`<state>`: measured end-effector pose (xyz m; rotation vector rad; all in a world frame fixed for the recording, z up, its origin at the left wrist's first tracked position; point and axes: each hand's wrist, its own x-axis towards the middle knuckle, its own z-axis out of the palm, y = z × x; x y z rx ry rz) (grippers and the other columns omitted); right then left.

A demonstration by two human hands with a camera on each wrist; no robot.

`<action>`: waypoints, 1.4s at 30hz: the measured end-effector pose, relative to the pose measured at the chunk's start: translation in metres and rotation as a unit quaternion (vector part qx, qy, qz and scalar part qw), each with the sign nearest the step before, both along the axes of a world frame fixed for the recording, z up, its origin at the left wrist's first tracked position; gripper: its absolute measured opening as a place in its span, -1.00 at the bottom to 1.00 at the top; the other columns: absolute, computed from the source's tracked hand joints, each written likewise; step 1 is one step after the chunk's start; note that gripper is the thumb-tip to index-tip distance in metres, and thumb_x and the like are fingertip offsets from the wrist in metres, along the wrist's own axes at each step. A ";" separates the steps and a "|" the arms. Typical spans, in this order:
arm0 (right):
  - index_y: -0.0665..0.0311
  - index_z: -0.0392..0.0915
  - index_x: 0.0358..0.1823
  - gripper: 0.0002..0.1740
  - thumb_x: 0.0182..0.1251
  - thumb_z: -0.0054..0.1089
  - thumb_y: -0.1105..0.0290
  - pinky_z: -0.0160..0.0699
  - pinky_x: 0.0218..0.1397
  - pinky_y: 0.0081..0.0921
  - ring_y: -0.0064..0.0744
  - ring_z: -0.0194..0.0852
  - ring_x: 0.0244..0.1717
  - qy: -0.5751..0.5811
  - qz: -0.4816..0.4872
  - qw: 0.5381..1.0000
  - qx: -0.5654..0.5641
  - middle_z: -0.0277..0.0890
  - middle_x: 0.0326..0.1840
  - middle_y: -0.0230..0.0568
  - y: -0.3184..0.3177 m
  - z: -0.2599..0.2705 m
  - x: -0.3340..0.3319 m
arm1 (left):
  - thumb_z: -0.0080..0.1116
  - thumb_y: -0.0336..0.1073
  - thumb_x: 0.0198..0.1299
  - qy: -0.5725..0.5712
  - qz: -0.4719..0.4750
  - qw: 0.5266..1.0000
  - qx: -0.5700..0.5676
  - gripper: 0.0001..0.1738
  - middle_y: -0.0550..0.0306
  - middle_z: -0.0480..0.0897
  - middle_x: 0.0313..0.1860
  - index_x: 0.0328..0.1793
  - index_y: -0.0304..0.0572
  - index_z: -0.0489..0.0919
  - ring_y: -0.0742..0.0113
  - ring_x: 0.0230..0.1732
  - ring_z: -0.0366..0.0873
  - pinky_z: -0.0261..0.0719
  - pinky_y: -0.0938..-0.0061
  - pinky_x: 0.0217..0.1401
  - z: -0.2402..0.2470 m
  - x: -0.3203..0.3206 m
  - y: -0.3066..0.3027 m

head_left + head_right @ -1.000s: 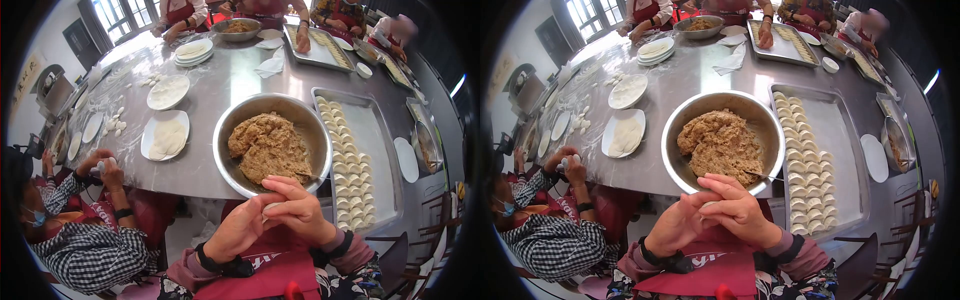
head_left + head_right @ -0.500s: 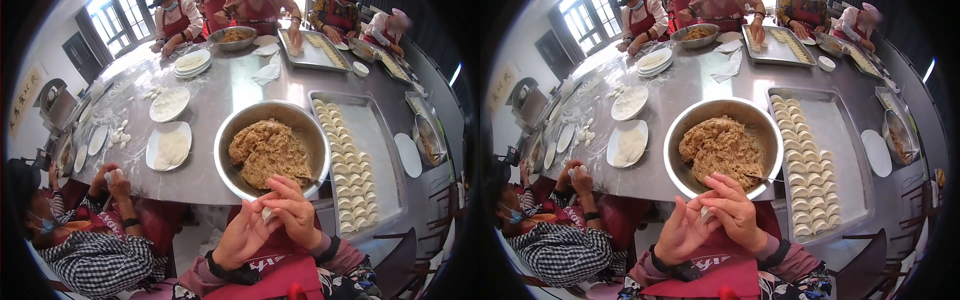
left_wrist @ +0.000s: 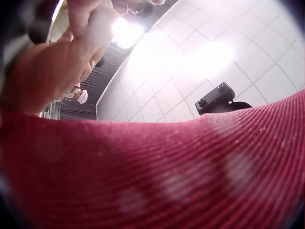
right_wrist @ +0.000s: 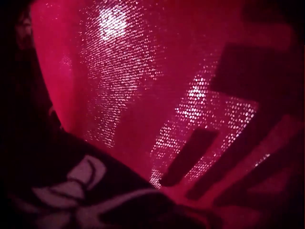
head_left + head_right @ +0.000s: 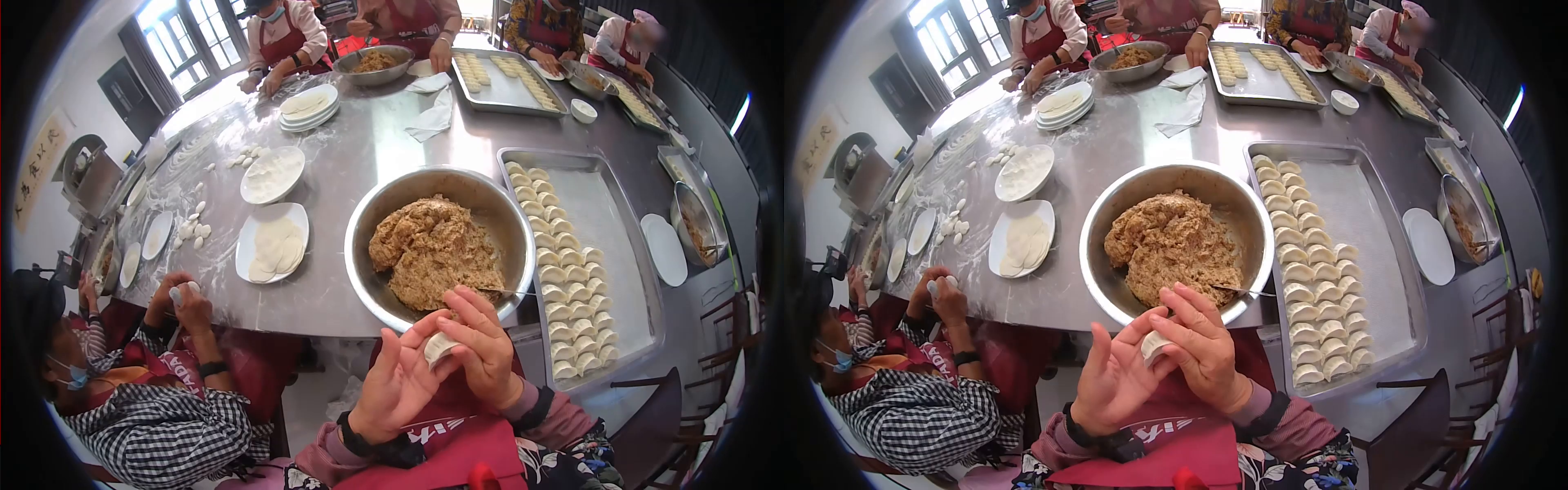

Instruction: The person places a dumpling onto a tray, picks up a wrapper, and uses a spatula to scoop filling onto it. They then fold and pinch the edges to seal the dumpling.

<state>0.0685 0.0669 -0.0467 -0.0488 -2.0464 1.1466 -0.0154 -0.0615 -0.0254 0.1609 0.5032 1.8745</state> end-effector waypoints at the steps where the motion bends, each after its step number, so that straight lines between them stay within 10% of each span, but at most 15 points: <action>1: 0.31 0.61 0.00 -0.63 0.22 0.23 0.26 0.23 0.34 -0.21 0.05 0.18 0.36 0.002 0.000 1.000 0.001 0.35 0.30 0.04 0.000 0.002 0.000 | -0.24 0.34 0.28 0.002 -0.004 1.000 0.004 -0.09 -0.03 0.31 0.35 0.45 -0.33 0.11 0.18 0.33 0.29 0.21 0.27 0.41 -0.002 -0.002 -0.002; 4: 0.26 0.62 -0.01 -0.50 -0.04 0.45 0.26 0.17 0.38 -0.17 0.08 0.18 0.37 -0.049 -0.038 0.998 0.020 0.33 0.31 0.02 0.000 0.007 0.002 | -0.25 0.34 0.28 0.008 -0.002 1.000 0.000 -0.10 -0.04 0.33 0.33 0.45 -0.31 0.11 0.17 0.31 0.32 0.27 0.28 0.37 -0.002 -0.006 -0.004; 42: 0.21 0.63 -0.16 -0.63 -0.10 0.42 0.42 0.15 0.38 -0.13 0.09 0.10 0.40 -0.130 0.054 0.990 0.022 0.28 0.32 0.01 0.005 0.014 0.012 | -0.21 0.05 0.42 0.017 -0.058 0.998 -0.019 -0.33 -0.04 0.37 0.28 0.46 -0.27 0.09 0.25 0.25 0.40 0.40 0.40 0.29 0.000 -0.010 -0.003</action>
